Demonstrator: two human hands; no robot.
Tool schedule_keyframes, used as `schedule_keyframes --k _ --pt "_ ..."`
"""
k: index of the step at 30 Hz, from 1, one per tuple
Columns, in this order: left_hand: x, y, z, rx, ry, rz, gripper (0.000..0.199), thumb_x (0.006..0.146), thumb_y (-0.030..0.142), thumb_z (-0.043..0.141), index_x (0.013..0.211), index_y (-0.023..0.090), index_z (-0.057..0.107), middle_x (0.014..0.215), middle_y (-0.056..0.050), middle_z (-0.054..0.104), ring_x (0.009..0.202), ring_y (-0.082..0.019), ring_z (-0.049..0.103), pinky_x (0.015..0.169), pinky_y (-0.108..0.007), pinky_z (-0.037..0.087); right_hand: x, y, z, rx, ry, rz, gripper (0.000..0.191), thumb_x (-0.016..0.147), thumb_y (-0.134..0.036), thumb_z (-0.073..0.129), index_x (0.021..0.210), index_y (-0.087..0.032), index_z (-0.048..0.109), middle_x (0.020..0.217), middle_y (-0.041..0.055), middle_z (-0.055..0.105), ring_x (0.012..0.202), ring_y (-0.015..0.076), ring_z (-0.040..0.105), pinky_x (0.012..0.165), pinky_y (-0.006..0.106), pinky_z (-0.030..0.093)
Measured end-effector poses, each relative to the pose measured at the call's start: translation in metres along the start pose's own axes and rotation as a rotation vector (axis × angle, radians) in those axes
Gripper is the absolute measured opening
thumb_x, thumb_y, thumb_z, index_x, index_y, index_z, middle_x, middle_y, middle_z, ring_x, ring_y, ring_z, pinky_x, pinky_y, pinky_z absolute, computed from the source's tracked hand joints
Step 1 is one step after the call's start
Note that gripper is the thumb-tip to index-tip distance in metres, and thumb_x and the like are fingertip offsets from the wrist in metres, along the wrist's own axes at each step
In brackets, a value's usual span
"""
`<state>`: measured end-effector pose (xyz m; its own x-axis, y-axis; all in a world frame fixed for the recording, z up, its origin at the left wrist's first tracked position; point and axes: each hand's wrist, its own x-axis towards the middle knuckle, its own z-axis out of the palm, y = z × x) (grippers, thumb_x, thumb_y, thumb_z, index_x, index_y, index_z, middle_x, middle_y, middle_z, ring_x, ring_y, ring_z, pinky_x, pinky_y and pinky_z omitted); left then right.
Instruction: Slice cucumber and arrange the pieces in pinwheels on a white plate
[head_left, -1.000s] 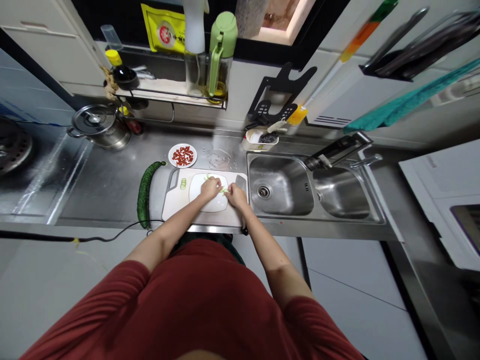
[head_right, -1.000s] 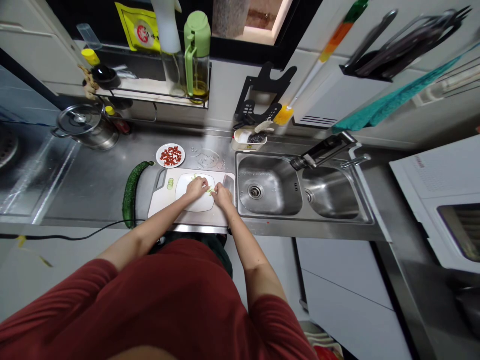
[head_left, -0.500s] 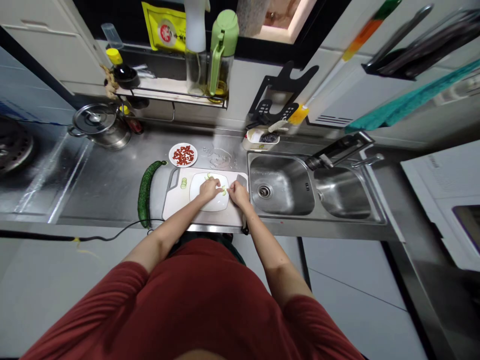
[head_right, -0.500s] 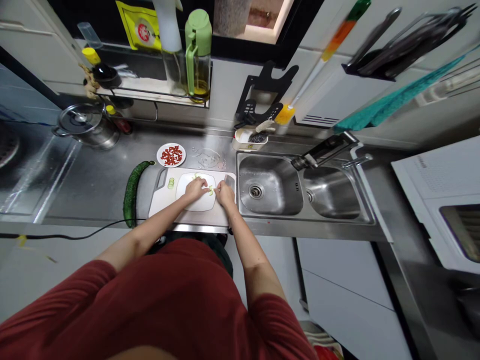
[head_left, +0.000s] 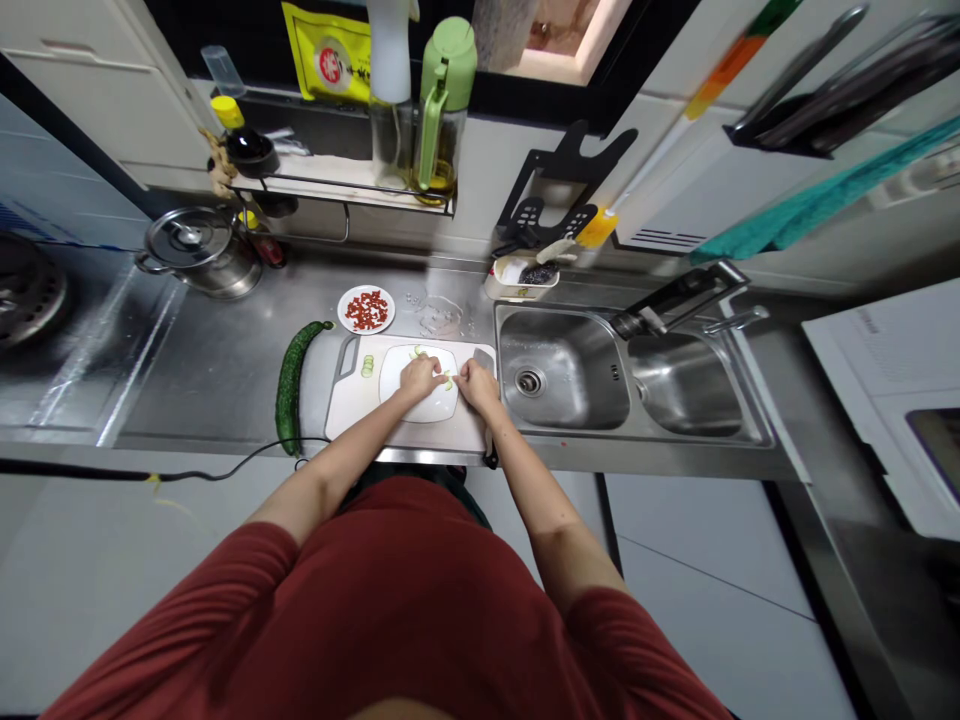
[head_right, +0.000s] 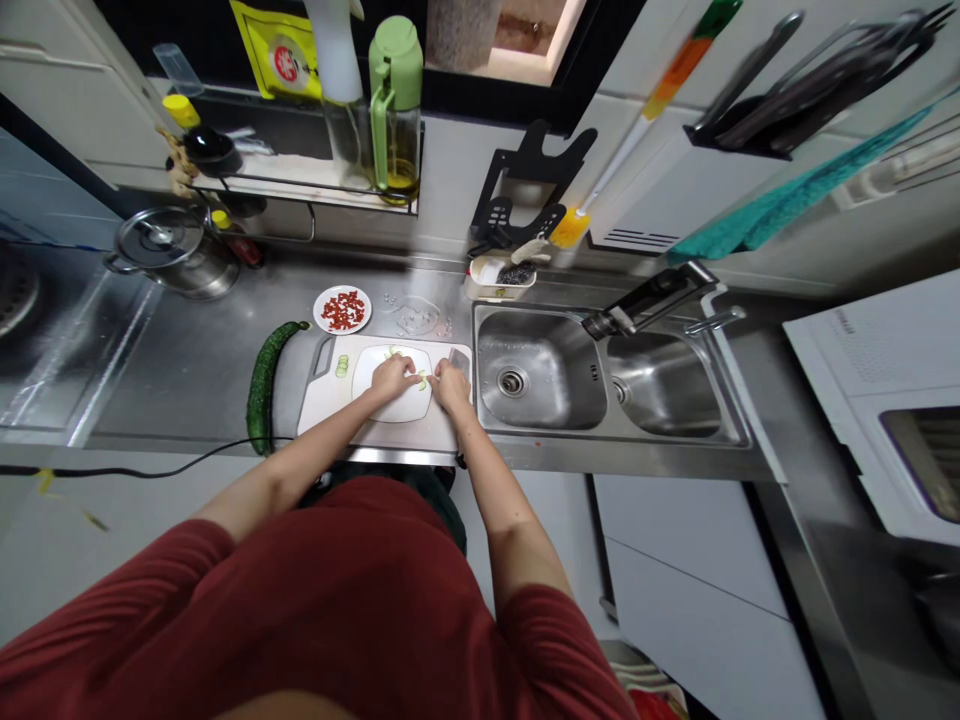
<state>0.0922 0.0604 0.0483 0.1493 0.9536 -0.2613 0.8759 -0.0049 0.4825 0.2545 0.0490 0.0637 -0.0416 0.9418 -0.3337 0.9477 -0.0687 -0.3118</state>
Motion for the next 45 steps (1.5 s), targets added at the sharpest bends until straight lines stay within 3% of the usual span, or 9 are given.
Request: schedule_keyframes --k 19,32,45 --pt "0.007 -0.002 0.002 -0.028 -0.028 -0.027 0.029 0.074 0.047 0.066 0.089 0.024 0.060 0.099 -0.003 0.059 0.088 -0.018 0.056 0.074 -0.027 0.040 0.004 0.006 -0.010 0.009 -0.011 0.029 0.027 0.086 -0.045 0.051 0.100 -0.022 0.053 0.095 0.0058 0.064 0.086 0.0192 0.058 0.072 0.027 0.040" --pt "0.010 0.004 -0.001 0.023 -0.073 -0.062 0.031 0.073 0.050 0.067 0.088 0.023 0.060 0.101 -0.003 0.059 0.092 -0.018 0.056 0.077 -0.028 0.041 0.002 -0.008 -0.020 -0.112 -0.019 -0.015 0.031 0.088 -0.046 0.051 0.105 -0.021 0.054 0.101 0.0096 0.064 0.095 0.0219 0.059 0.079 0.030 0.041" --pt "0.006 0.001 -0.003 0.021 -0.077 -0.049 0.030 0.073 0.047 0.067 0.090 0.024 0.061 0.102 -0.003 0.059 0.093 -0.018 0.056 0.077 -0.027 0.041 0.009 -0.013 -0.011 -0.111 -0.057 0.001 0.044 0.085 -0.060 0.049 0.106 -0.021 0.055 0.097 0.0095 0.065 0.091 0.0228 0.060 0.076 0.031 0.041"
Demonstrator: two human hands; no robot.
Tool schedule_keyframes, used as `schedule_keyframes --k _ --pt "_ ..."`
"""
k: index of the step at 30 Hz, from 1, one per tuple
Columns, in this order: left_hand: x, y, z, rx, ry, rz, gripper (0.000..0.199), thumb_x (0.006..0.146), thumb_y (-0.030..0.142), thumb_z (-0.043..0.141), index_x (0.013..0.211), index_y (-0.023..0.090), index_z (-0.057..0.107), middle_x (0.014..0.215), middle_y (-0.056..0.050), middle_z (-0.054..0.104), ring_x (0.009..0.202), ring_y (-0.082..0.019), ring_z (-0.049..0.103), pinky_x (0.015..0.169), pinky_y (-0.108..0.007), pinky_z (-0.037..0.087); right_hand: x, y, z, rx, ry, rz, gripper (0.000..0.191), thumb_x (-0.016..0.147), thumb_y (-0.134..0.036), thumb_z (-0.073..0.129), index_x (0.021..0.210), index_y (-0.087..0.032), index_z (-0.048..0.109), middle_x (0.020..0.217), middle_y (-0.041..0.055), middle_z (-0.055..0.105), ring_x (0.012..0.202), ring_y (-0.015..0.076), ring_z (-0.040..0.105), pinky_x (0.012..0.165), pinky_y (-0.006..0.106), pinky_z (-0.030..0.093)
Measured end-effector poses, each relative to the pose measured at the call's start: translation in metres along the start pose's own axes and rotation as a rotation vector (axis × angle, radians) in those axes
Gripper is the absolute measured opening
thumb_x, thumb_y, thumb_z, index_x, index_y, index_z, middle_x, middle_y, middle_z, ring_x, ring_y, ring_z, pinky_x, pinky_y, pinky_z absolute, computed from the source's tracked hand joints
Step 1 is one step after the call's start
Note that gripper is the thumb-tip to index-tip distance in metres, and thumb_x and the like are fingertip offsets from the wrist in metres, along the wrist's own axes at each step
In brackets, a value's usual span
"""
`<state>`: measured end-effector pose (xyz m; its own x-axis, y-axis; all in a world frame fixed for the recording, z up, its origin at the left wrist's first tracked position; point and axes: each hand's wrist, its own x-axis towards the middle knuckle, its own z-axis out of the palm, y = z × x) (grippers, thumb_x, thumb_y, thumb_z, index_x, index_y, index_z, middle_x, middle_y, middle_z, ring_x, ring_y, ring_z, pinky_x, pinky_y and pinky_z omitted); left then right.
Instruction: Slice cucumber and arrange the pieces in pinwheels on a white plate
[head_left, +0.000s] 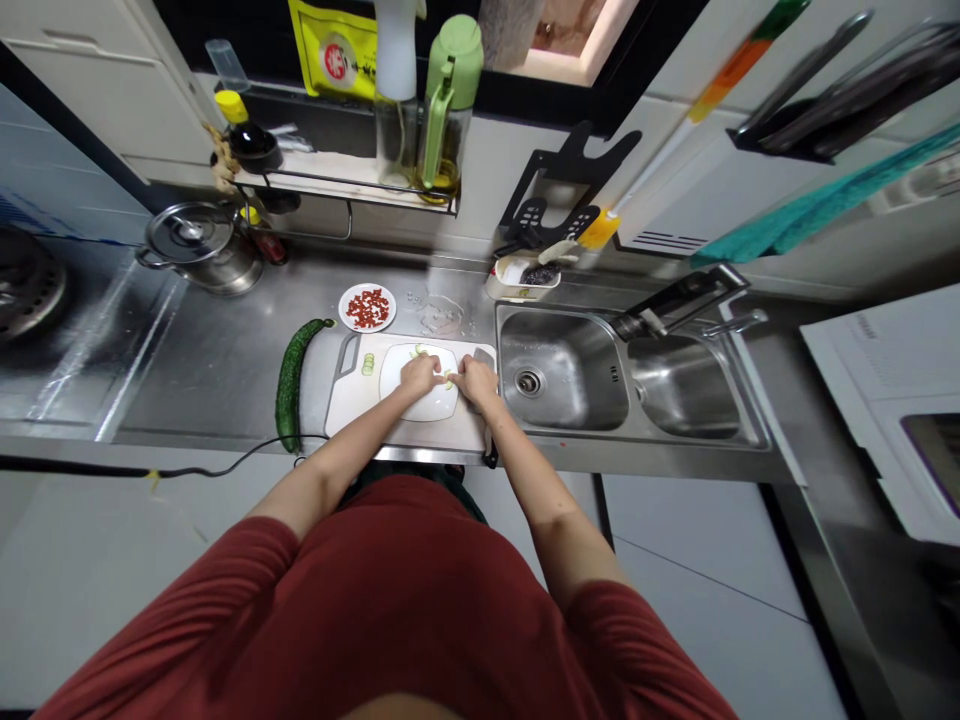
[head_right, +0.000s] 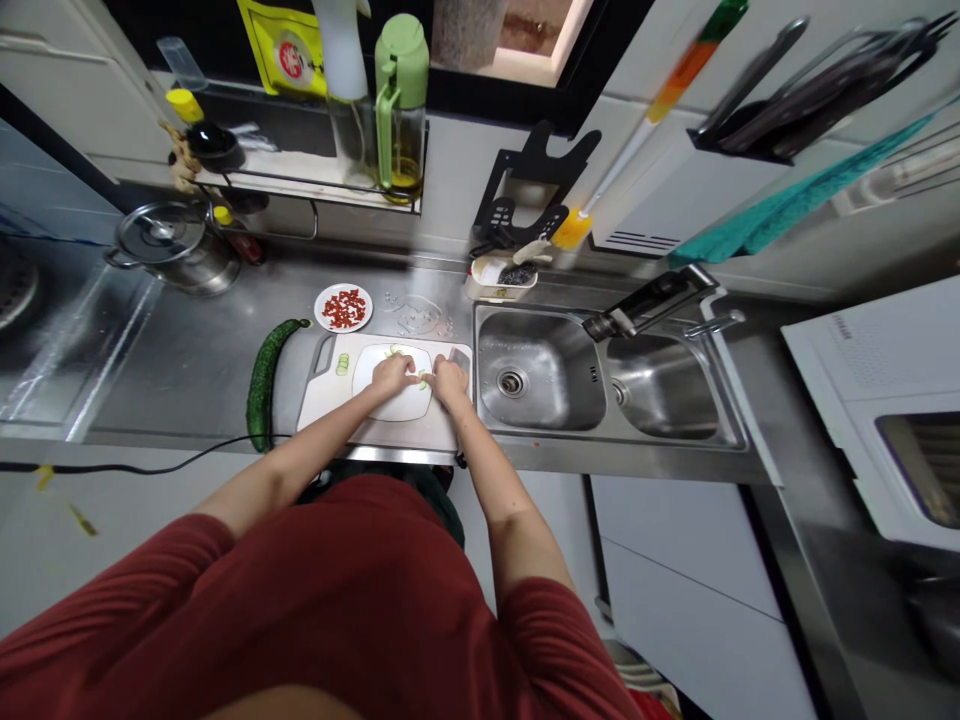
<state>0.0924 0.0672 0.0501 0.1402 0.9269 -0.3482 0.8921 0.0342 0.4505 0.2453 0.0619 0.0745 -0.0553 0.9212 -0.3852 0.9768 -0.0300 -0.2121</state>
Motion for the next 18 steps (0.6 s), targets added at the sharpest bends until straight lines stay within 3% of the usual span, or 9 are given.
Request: schedule_keyframes --k 18 --pt "-0.0021 0.0007 0.0011 -0.027 0.025 -0.008 0.029 0.074 0.048 0.066 0.090 0.024 0.061 0.102 -0.004 0.059 0.092 -0.018 0.056 0.078 -0.028 0.041 -0.0057 0.0079 -0.0077 -0.004 0.005 0.029 0.036 0.088 -0.054 0.048 0.100 -0.021 0.058 0.098 0.0085 0.065 0.093 0.0225 0.060 0.076 0.031 0.043"
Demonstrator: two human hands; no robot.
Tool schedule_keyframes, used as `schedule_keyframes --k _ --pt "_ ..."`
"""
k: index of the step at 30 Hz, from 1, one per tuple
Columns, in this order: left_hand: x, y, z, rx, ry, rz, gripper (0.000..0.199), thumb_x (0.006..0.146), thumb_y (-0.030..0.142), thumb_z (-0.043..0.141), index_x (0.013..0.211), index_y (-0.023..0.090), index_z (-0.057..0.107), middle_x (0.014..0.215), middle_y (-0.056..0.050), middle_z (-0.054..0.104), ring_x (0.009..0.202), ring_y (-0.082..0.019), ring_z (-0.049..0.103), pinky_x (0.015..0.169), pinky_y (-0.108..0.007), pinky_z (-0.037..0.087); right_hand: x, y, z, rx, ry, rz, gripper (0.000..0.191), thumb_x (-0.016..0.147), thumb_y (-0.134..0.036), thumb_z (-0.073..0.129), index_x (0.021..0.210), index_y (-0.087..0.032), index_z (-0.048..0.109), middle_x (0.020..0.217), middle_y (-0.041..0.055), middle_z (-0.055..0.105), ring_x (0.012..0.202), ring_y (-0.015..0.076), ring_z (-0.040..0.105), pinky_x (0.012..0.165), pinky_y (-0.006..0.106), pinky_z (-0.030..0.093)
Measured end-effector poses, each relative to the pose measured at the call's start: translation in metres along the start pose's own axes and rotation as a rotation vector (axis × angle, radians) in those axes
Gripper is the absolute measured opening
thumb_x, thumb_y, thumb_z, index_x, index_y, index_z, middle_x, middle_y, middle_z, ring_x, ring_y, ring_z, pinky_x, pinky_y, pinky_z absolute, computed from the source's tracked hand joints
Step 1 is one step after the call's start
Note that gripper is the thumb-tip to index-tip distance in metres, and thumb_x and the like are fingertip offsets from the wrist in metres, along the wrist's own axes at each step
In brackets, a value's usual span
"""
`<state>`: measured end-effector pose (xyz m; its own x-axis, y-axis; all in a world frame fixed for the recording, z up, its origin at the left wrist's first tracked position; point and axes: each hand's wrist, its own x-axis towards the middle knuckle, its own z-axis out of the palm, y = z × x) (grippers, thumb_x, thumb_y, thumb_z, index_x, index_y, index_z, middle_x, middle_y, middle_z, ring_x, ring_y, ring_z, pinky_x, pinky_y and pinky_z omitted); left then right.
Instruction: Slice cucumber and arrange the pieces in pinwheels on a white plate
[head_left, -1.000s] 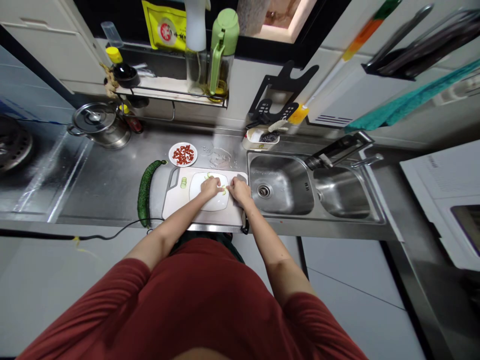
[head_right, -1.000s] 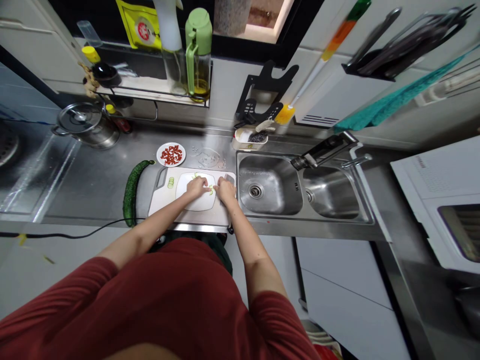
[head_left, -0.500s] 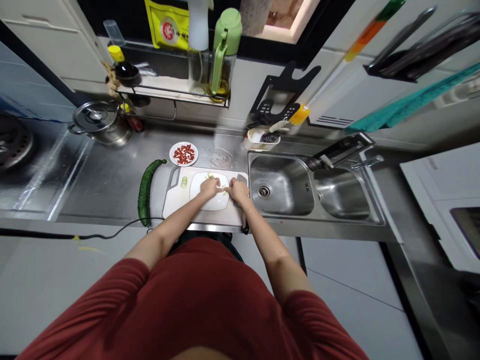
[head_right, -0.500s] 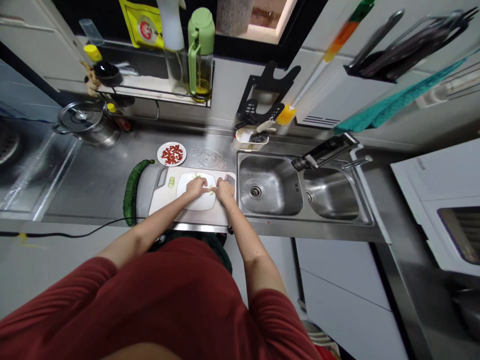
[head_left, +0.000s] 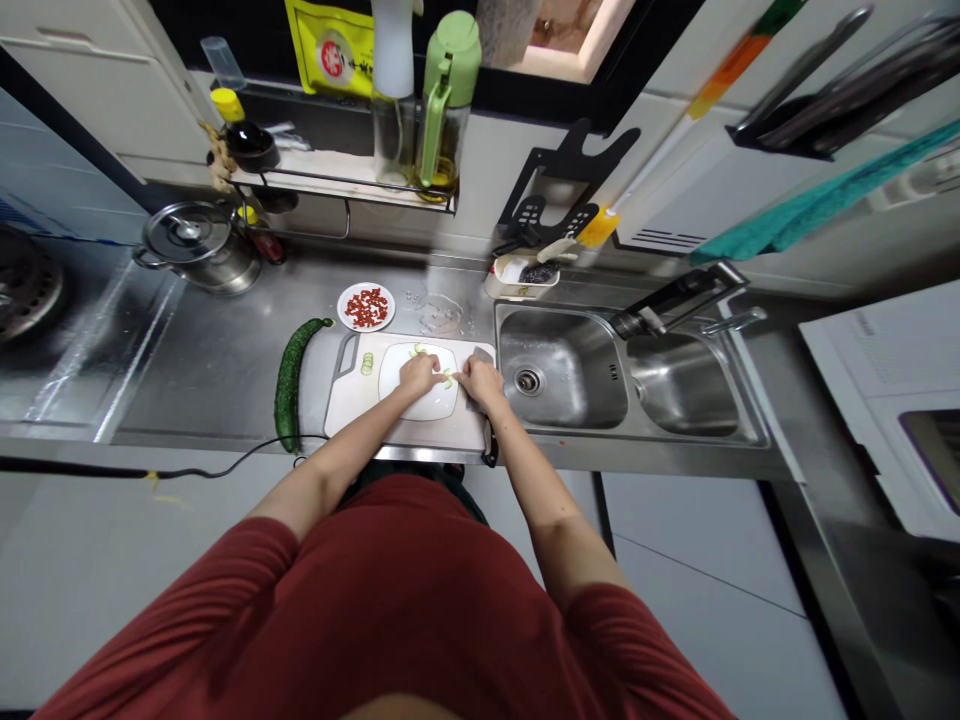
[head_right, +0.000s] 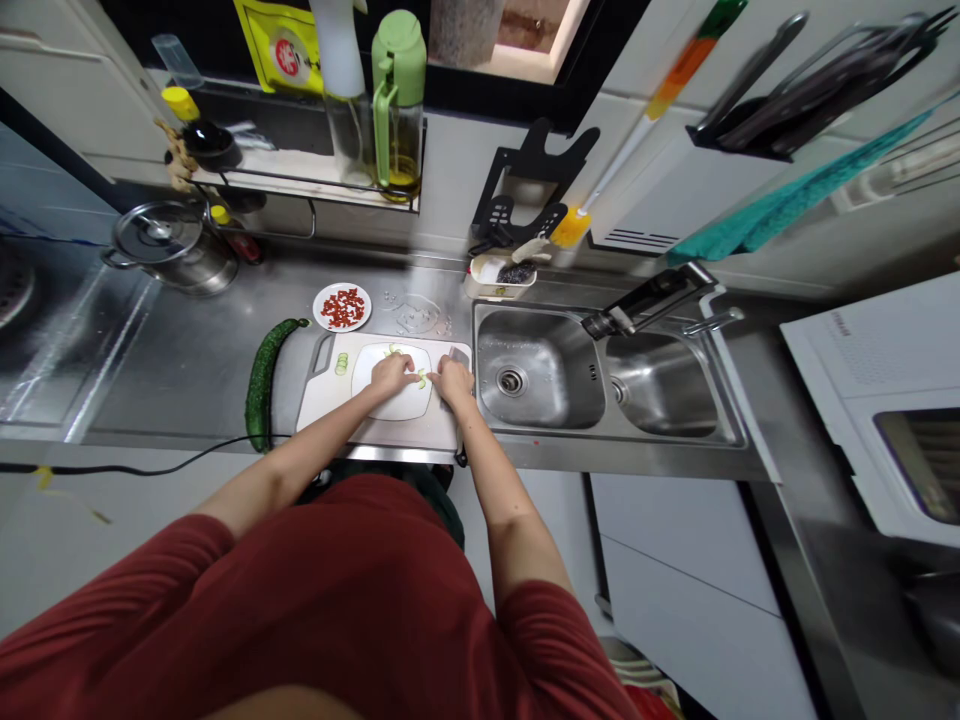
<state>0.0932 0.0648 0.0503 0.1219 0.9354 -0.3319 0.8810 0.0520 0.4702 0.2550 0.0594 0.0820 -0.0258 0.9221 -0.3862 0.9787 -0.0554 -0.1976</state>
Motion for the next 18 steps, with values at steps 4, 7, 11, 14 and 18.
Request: schedule_keyframes --k 4,7,11,14,18 --pt "0.0011 -0.0002 -0.0001 0.008 -0.007 0.000 0.028 0.074 0.046 0.067 0.089 0.024 0.061 0.102 -0.003 0.059 0.092 -0.018 0.056 0.077 -0.028 0.041 -0.0001 0.0019 0.0015 0.009 0.006 -0.008 0.035 0.088 -0.053 0.048 0.100 -0.022 0.058 0.099 0.0081 0.065 0.092 0.0216 0.060 0.076 0.030 0.043" --pt "0.0001 -0.0008 -0.0004 -0.003 0.003 0.006 0.027 0.074 0.045 0.067 0.089 0.024 0.061 0.101 -0.003 0.059 0.091 -0.018 0.056 0.076 -0.028 0.041 -0.0016 0.0041 0.0028 0.028 0.016 -0.024 0.035 0.088 -0.054 0.048 0.099 -0.022 0.058 0.098 0.0072 0.065 0.091 0.0207 0.060 0.075 0.029 0.042" --pt "-0.0020 -0.0004 -0.0009 -0.015 0.005 0.010 0.024 0.076 0.043 0.066 0.090 0.024 0.061 0.101 -0.003 0.059 0.091 -0.017 0.056 0.076 -0.027 0.040 -0.0034 0.0052 0.0038 0.025 0.008 -0.034 0.033 0.087 -0.051 0.050 0.099 -0.022 0.058 0.097 0.0072 0.065 0.091 0.0204 0.060 0.075 0.029 0.042" --pt "-0.0019 -0.0001 -0.0002 -0.006 0.007 0.015 0.023 0.076 0.042 0.066 0.091 0.024 0.062 0.102 -0.003 0.059 0.093 -0.018 0.055 0.079 -0.027 0.040 -0.0041 0.0040 0.0030 0.024 0.001 -0.025 0.028 0.087 -0.047 0.052 0.097 -0.022 0.059 0.097 0.0065 0.065 0.091 0.0202 0.060 0.075 0.029 0.042" --pt "-0.0015 -0.0022 -0.0001 -0.027 0.019 0.020 0.020 0.077 0.038 0.066 0.090 0.024 0.062 0.100 -0.003 0.060 0.093 -0.019 0.056 0.078 -0.028 0.041 -0.0051 0.0038 0.0020 0.050 0.004 -0.013 0.025 0.087 -0.044 0.051 0.097 -0.022 0.058 0.098 0.0060 0.065 0.091 0.0201 0.059 0.075 0.028 0.042"
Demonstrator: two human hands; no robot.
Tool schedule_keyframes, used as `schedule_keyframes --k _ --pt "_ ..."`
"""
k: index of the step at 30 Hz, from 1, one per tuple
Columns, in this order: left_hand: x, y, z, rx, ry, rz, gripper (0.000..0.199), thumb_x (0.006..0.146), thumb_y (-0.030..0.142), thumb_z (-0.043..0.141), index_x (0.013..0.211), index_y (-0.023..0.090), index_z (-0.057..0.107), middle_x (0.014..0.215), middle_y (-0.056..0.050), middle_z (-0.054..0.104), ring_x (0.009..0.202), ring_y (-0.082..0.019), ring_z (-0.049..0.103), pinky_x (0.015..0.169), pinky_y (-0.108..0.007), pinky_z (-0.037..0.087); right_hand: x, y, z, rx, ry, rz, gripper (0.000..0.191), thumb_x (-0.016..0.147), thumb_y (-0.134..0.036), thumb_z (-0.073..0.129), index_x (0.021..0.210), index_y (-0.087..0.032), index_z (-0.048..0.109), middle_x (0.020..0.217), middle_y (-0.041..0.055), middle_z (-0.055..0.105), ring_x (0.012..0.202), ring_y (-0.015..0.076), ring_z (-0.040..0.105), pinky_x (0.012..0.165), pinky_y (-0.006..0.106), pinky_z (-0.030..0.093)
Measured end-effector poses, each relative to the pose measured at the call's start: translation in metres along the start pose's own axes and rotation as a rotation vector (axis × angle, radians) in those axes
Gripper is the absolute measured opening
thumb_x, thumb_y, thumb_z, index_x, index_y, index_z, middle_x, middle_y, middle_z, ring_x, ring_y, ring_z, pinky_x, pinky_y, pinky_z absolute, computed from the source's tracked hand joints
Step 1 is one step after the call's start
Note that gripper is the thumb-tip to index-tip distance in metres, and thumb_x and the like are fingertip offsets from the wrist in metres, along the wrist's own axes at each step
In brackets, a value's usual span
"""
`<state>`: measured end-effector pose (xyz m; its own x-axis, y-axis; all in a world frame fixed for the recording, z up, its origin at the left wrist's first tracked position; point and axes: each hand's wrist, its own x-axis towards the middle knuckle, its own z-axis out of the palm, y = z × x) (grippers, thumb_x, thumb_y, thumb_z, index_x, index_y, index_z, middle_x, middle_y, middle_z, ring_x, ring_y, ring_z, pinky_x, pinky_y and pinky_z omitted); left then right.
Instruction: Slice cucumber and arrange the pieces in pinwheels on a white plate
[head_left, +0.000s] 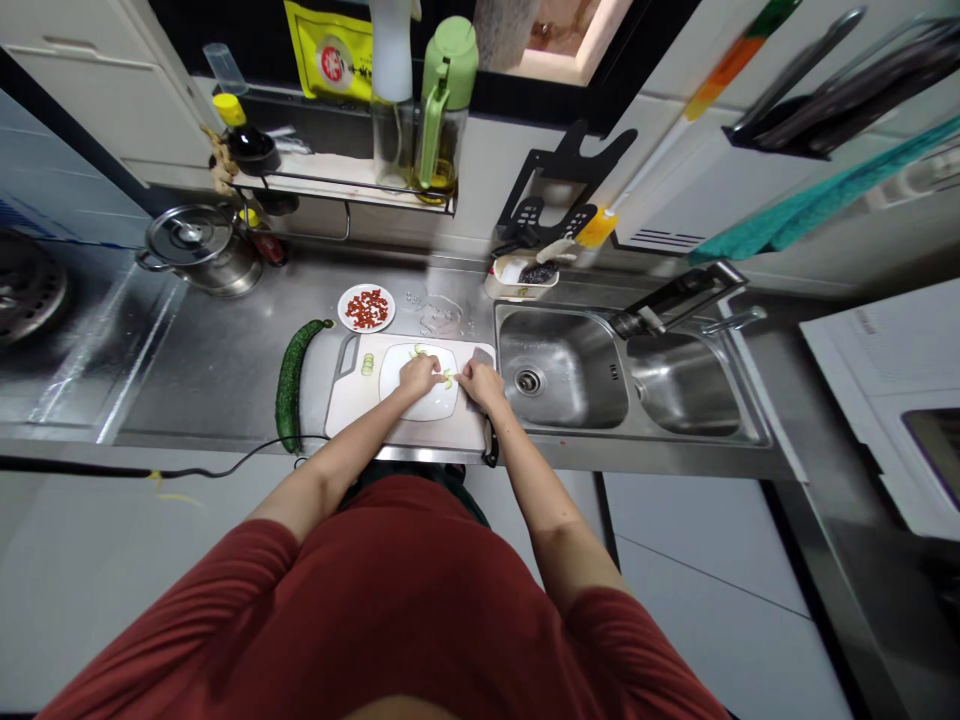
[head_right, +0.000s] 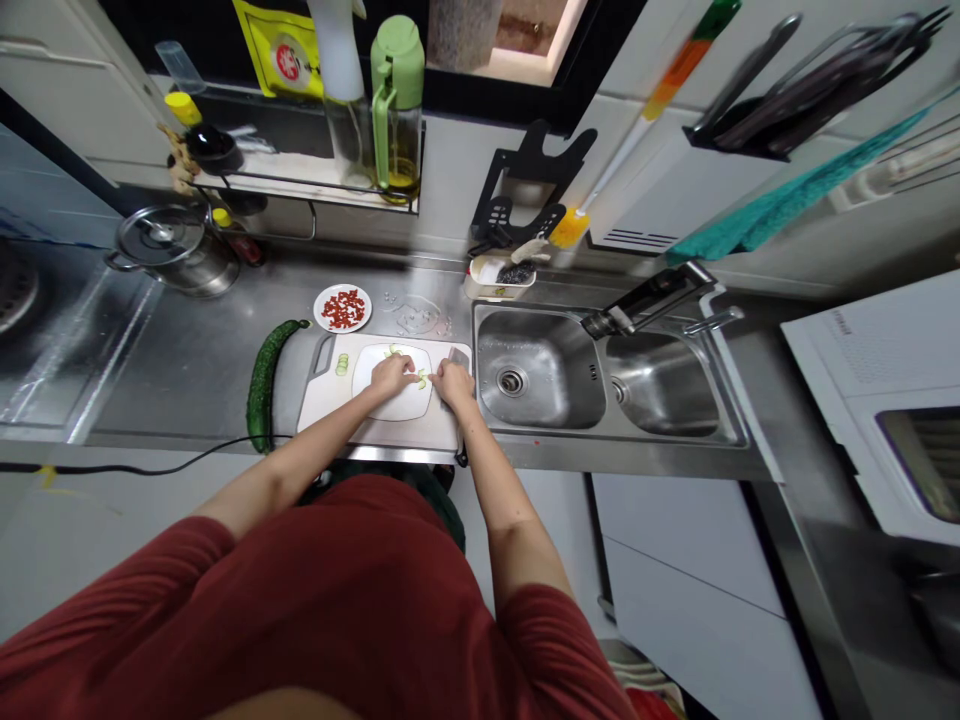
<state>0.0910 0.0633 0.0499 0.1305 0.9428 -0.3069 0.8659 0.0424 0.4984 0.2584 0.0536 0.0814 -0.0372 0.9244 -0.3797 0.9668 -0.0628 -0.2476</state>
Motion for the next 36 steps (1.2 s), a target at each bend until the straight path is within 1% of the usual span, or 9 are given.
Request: schedule_keyframes --k 2,5,8,12,17,27,36 --pt "-0.001 -0.002 -0.002 -0.024 0.041 0.028 0.015 0.081 0.031 0.060 0.094 0.025 0.062 0.099 -0.003 0.060 0.092 -0.018 0.056 0.078 -0.028 0.041 -0.001 0.002 0.001 0.024 0.019 0.010 0.025 0.088 -0.043 0.050 0.099 -0.022 0.058 0.098 0.0061 0.065 0.091 0.0202 0.059 0.075 0.028 0.042" --pt "-0.001 -0.002 -0.005 -0.044 0.089 0.130 0.020 0.086 0.022 0.051 0.101 0.027 0.062 0.101 -0.003 0.059 0.092 -0.016 0.056 0.080 -0.027 0.041 -0.003 0.004 0.003 0.047 0.064 0.005 0.026 0.089 -0.042 0.047 0.103 -0.022 0.056 0.100 0.0063 0.065 0.093 0.0207 0.059 0.076 0.028 0.041" --pt "0.002 0.000 -0.007 -0.042 0.060 0.186 0.019 0.086 0.025 0.052 0.101 0.027 0.063 0.105 -0.003 0.058 0.094 -0.017 0.056 0.080 -0.027 0.041 -0.004 0.004 0.006 0.052 0.080 -0.004 0.027 0.090 -0.042 0.046 0.104 -0.022 0.056 0.102 0.0067 0.065 0.094 0.0208 0.059 0.077 0.028 0.041" --pt "0.008 0.004 -0.004 -0.004 0.019 0.154 0.018 0.083 0.032 0.058 0.098 0.026 0.063 0.105 -0.004 0.057 0.094 -0.018 0.056 0.079 -0.028 0.042 -0.005 0.002 0.010 0.043 0.070 -0.001 0.026 0.089 -0.042 0.047 0.104 -0.022 0.055 0.101 0.0071 0.065 0.093 0.0212 0.059 0.076 0.029 0.040" --pt "0.009 0.004 0.000 0.009 0.033 0.145 0.017 0.083 0.032 0.058 0.098 0.025 0.062 0.105 -0.004 0.057 0.096 -0.018 0.055 0.080 -0.028 0.040 -0.005 0.000 0.012 0.055 0.077 -0.004 0.026 0.089 -0.042 0.047 0.103 -0.021 0.055 0.098 0.0069 0.065 0.091 0.0206 0.059 0.075 0.028 0.040" --pt "0.006 0.005 -0.002 0.007 0.038 0.131 0.018 0.083 0.031 0.057 0.099 0.024 0.062 0.106 -0.004 0.058 0.094 -0.018 0.055 0.078 -0.028 0.040 0.000 0.002 0.015 0.085 0.090 -0.003 0.027 0.087 -0.042 0.049 0.101 -0.020 0.057 0.095 0.0071 0.066 0.088 0.0214 0.059 0.073 0.028 0.039" --pt "0.007 0.004 -0.001 -0.029 0.068 0.165 0.016 0.081 0.026 0.057 0.095 0.023 0.064 0.100 -0.005 0.060 0.089 -0.018 0.057 0.076 -0.028 0.041 -0.004 0.005 0.013 0.117 0.133 -0.007 0.023 0.085 -0.041 0.052 0.096 -0.021 0.058 0.088 0.0057 0.065 0.083 0.0212 0.059 0.070 0.028 0.039"
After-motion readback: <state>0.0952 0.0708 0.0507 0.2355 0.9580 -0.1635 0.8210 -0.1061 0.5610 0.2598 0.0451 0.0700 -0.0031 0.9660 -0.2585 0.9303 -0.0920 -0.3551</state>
